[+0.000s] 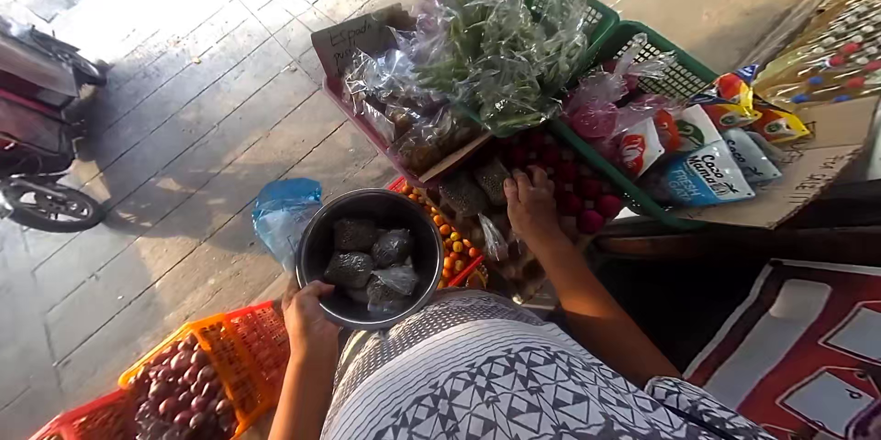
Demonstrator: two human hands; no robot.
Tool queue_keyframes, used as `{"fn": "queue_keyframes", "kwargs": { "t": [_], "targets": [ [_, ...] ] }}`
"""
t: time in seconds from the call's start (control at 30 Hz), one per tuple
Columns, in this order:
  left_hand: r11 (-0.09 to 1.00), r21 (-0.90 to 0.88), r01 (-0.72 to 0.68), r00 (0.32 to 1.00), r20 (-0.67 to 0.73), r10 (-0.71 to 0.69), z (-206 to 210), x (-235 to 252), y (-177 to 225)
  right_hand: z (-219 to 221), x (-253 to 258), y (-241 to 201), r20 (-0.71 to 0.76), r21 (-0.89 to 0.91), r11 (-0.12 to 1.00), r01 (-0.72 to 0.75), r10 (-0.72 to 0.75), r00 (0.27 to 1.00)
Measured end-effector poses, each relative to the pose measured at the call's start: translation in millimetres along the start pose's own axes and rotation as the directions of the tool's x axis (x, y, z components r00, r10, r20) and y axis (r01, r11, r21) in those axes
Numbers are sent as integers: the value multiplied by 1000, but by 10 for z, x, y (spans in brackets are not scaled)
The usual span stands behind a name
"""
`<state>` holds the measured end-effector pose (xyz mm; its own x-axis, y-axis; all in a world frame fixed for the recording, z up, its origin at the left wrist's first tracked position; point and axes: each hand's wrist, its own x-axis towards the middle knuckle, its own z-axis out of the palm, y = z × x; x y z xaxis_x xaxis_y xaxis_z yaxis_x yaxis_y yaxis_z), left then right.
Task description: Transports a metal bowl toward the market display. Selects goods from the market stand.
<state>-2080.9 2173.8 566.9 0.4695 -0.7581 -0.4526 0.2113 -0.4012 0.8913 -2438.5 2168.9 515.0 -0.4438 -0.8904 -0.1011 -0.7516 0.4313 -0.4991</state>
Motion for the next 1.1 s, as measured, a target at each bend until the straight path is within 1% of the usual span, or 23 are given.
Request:
{"fn": "queue_keyframes", "kwargs": {
  "t": [0.07, 0.1, 0.13, 0.17, 0.2, 0.23, 0.27, 0.3, 0.33, 0.4, 0.43, 0.47, 0.53, 0.57, 0.63, 0.7, 0.77, 0.83, 0.9, 0.97, 1.03, 1.07, 1.1],
  "targets": [
    [1000, -10, 4, 1000, 13, -4, -32, 20, 25, -98, -73, -90, -71, -46, 999, 21, -25, 997],
    [1000, -26, 4, 1000, 24, -3, -55, 36, 33, -142, -137, -200, -129, -35, 997, 68, -72, 989],
    [999, -44, 5, 999, 37, -4, -81, 48, 42, -178, -222, -360, -175, -6, 987, 159, -157, 972],
    [998, -61, 10, 999, 41, -8, -101, 56, 51, -196, -330, -555, -176, 42, 957, 285, -274, 945],
    [997, -78, 9, 999, 48, -6, -112, 64, 54, -169, -438, -752, -119, 121, 902, 415, -401, 908],
    [996, -92, -1, 998, 62, 6, -118, 71, 52, -84, -534, -943, -28, 202, 832, 517, -522, 852],
    [995, -101, -13, 997, 76, 21, -119, 76, 50, 62, -606, -1121, 82, 258, 773, 579, -615, 784],
    [995, -97, -27, 994, 99, 36, -127, 79, 48, 253, -656, -1281, 190, 281, 747, 602, -658, 728],
    [995, -89, -35, 991, 129, 46, -145, 82, 43, 452, -686, -1413, 306, 268, 761, 591, -649, 697],
    [997, -60, -51, 983, 173, 60, -164, 79, 39, 819, -678, -1571, 440, 244, 815, 526, -576, 689],
    [997, -47, -57, 981, 185, 65, -161, 87, 43, 941, -656, -1640, 446, 267, 842, 469, -539, 715],
    [997, -37, -66, 978, 197, 72, -163, 96, 41, 1002, -642, -1728, 442, 301, 879, 370, -472, 763],
    [996, -20, -88, 969, 230, 90, -178, 100, 18, 1034, -622, -1923, 452, 324, 938, 121, -266, 851],
    [994, -16, -106, 963, 246, 107, -177, 97, 5, 1040, -596, -2009, 470, 304, 952, 21, -169, 866],
    [989, -16, -148, 951, 272, 147, -158, 97, -15, 1081, -537, -2129, 478, 262, 962, -77, -59, 877],
    [985, -1, -170, 947, 277, 163, -171, 114, -49, 1162, -527, -2183, 479, 225, 970, -95, -26, 877],
    [985, 25, -171, 950, 269, 158, -187, 123, -53, 1248, -542, -2148, 442, 286, 953, -98, -41, 896],
    [989, 34, -146, 959, 251, 133, -184, 141, -46, 1284, -576, -2064, 352, 452, 889, -72, -103, 930],
    [996, 21, -90, 973, 216, 83, -197, 172, -54, 1224, -645, -1952, 186, 610, 791, 49, -203, 961],
    [999, 9, -39, 983, 180, 37, -214, 220, -84, 961, -673, -1827, -24, 682, 689, 243, -310, 950],
    [1000, 7, 12, 989, 148, -12, -219, 252, -113, 560, -643, -1628, -153, 709, 596, 378, -393, 907],
    [999, 4, 34, 990, 136, -34, -226, 265, -122, 339, -617, -1493, -189, 690, 583, 428, -426, 885],
    [999, 2, 51, 991, 126, -50, -231, 274, -127, 118, -591, -1328, -208, 635, 611, 472, -454, 866]
  ]
}}
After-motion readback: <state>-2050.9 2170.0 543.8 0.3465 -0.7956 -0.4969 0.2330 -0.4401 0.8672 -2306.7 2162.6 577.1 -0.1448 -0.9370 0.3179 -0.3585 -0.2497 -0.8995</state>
